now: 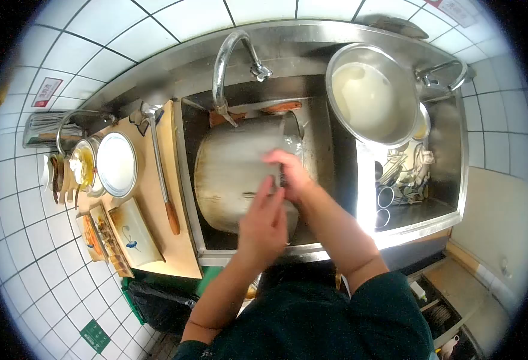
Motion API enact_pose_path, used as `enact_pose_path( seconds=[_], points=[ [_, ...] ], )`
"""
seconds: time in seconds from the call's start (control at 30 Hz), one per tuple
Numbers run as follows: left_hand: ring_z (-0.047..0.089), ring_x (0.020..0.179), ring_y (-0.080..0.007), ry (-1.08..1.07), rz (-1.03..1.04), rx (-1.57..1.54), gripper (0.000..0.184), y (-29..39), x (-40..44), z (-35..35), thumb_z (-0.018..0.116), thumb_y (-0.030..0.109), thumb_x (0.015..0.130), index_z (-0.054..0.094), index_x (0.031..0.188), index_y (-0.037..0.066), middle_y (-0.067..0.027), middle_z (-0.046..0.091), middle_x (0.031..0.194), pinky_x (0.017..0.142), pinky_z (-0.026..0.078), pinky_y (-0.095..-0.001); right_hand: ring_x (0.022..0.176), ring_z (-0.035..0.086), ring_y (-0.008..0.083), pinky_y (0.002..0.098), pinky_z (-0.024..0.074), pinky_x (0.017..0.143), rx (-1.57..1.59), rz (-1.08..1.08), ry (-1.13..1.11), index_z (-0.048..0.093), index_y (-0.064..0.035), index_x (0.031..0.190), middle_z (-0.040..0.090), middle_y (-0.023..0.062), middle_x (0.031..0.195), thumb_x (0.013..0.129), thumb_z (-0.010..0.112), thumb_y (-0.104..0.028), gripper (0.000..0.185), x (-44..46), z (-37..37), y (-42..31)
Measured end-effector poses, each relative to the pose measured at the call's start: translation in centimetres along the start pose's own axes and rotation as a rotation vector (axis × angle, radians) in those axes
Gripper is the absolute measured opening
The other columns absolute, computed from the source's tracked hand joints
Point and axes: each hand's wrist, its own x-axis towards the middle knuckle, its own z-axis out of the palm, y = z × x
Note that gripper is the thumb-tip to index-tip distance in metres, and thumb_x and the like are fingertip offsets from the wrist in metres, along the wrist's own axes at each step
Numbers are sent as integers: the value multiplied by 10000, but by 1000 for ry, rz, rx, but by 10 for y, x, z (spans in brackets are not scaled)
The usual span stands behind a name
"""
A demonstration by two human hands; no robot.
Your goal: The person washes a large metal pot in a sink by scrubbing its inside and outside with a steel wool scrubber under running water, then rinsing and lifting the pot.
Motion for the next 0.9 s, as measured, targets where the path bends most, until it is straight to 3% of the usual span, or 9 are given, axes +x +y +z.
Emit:
enact_pose_path(
  seconds=[0.13,0.23,0.3,0.4,0.5,0.67,0.73,0.83,0.9],
  points=[
    [590,1160,-476,-207,210,24,474,47,-12,25,593,28,853,530,1312,-72,-386,425,1388,916,547,-445,756,539,174,314,441,751,-239,-633,-19,605,-68,722,585,52,751,746,605,-163,98,7,-107,26],
    [547,1184,-531,-413,181,-126,504,64,-27,53,562,50,861,478,1319,-141,-449,326,1408,950,539,-451,732,528,164,295,431,727,140,-415,129,589,-75,716,563,56,717,774,554,-135,91,18,-168,50],
    [484,1234,-564,-448,357,9,360,68,-38,71,562,70,847,590,1111,-173,-414,462,1276,960,527,-486,686,563,199,324,475,674,349,-606,-99,603,-51,754,602,89,719,764,541,-148,115,55,-227,82],
    [447,1264,-585,-424,704,310,326,71,-46,86,576,111,816,673,916,-184,-384,568,1139,1003,491,-526,646,587,232,354,510,635,473,-233,-239,611,-25,776,637,119,730,750,540,-160,155,-22,-156,29],
    [454,1280,-552,-275,706,258,330,87,-40,70,583,124,806,676,929,-167,-392,550,1159,1042,456,-544,601,604,275,388,547,596,498,84,-365,623,1,821,668,160,743,732,531,-163,208,-26,-165,15],
    [459,1307,-504,-198,451,-76,456,88,-45,61,573,72,865,534,1268,-136,-427,293,1453,1034,466,-506,637,568,228,337,498,630,279,-413,-332,604,-82,755,605,103,714,848,601,-302,239,108,-247,96],
    [522,1253,-471,-226,281,-136,542,88,-43,49,562,49,883,416,1383,-100,-423,143,1508,981,508,-452,725,562,202,324,474,705,-11,-568,-339,594,-81,722,589,78,744,866,607,-296,259,52,-183,51],
    [672,942,-243,0,107,-354,788,76,-49,36,552,-47,895,124,1555,3,-393,81,1547,778,565,-317,793,559,180,316,451,764,-321,-425,-424,597,-62,698,581,54,773,863,608,-264,262,-5,-96,7],
    [653,938,-213,112,-145,-526,878,67,-60,20,551,-52,908,-20,1568,44,-347,158,1542,777,558,-303,733,570,193,331,461,719,-435,-244,-476,631,-24,723,601,59,756,817,605,-223,222,-15,-45,8]
  ],
)
